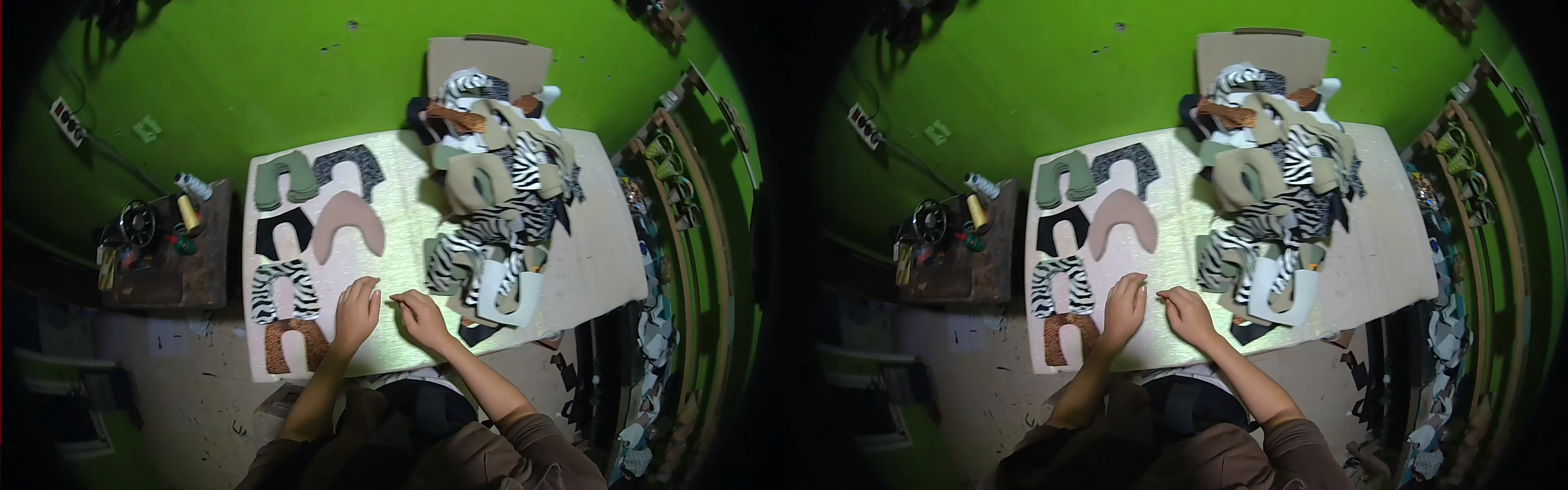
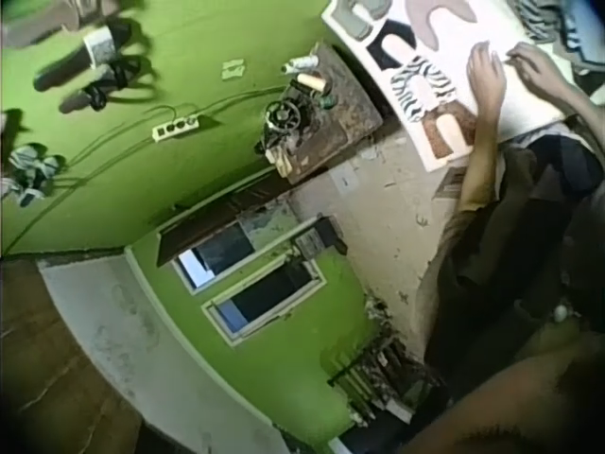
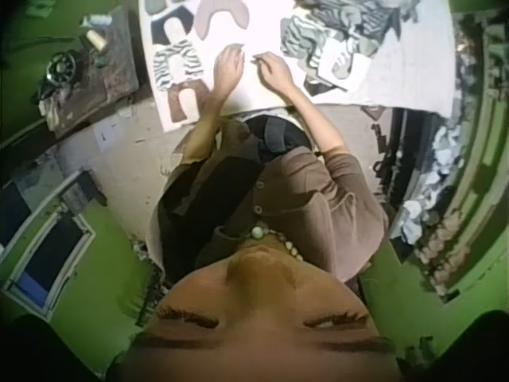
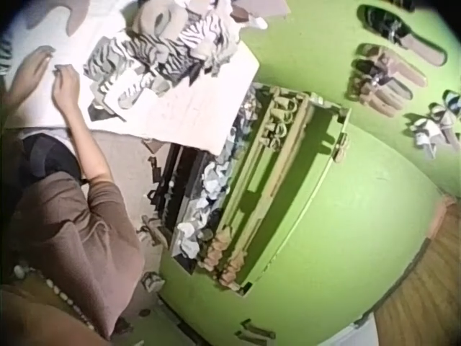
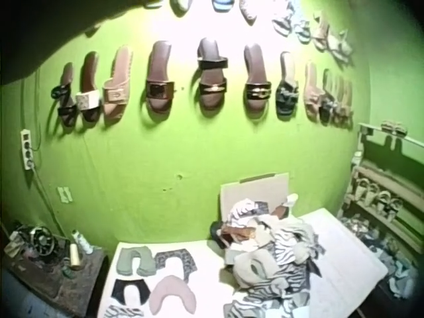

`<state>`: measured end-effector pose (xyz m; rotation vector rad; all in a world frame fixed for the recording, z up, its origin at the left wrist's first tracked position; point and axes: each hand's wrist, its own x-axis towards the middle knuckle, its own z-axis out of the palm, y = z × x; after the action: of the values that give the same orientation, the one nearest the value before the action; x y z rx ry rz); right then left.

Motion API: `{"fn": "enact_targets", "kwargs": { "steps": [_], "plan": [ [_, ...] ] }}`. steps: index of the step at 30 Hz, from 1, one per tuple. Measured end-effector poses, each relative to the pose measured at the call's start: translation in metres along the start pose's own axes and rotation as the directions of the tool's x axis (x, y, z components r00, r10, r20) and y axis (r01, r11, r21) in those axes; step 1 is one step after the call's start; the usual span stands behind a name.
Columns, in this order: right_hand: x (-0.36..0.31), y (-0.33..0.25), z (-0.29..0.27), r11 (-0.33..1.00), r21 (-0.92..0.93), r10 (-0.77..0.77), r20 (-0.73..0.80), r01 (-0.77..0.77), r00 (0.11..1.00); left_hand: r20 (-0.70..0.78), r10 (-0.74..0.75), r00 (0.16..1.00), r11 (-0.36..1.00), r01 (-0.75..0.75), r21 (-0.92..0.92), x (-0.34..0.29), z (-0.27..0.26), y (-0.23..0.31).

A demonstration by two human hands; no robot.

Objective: Sorting and arranging patterned material cut-outs for shoe manufacturing.

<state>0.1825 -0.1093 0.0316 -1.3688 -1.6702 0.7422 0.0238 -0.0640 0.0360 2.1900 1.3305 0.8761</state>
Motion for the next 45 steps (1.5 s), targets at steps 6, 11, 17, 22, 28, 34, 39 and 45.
{"fn": "enact_targets", "kwargs": {
  "steps": [6,11,17,22,28,34,39,45],
  "plan": [
    [-0.013,0.037,-0.112,0.994,-0.099,-0.064,-0.126,0.052,0.990,0.036,0.033,0.999,0.995,-0.029,-0.095,0.050,0.070,0.069],
    [0.003,0.055,-0.187,0.990,-0.109,-0.106,-0.186,0.087,0.977,-0.103,0.012,0.995,0.994,-0.023,-0.104,0.104,0.107,0.103],
    [0.038,0.064,-0.261,0.899,-0.366,-0.347,-0.256,0.242,0.902,-0.230,-0.083,0.970,0.996,0.073,-0.049,0.157,0.115,0.123],
    [0.083,0.062,-0.313,0.858,-0.474,-0.366,-0.300,0.195,0.881,-0.305,0.014,0.952,0.985,0.039,0.169,0.211,0.099,0.140],
    [0.138,0.091,-0.350,0.824,-0.560,-0.300,-0.295,0.090,0.907,-0.178,-0.335,0.925,0.897,0.371,0.239,0.260,0.093,0.125],
    [0.180,0.125,-0.360,0.741,-0.574,0.187,-0.322,-0.348,0.928,0.017,-0.437,0.899,0.899,0.435,0.053,0.270,0.109,0.120],
    [0.186,0.133,-0.355,0.810,-0.468,0.314,-0.163,-0.353,0.935,-0.007,-0.375,0.927,0.927,0.375,0.000,0.261,0.120,0.140],
    [0.176,0.123,-0.368,0.927,-0.163,0.336,-0.048,-0.339,0.941,-0.069,-0.332,0.941,0.943,0.328,-0.064,0.254,0.117,0.133]
  ]
}}
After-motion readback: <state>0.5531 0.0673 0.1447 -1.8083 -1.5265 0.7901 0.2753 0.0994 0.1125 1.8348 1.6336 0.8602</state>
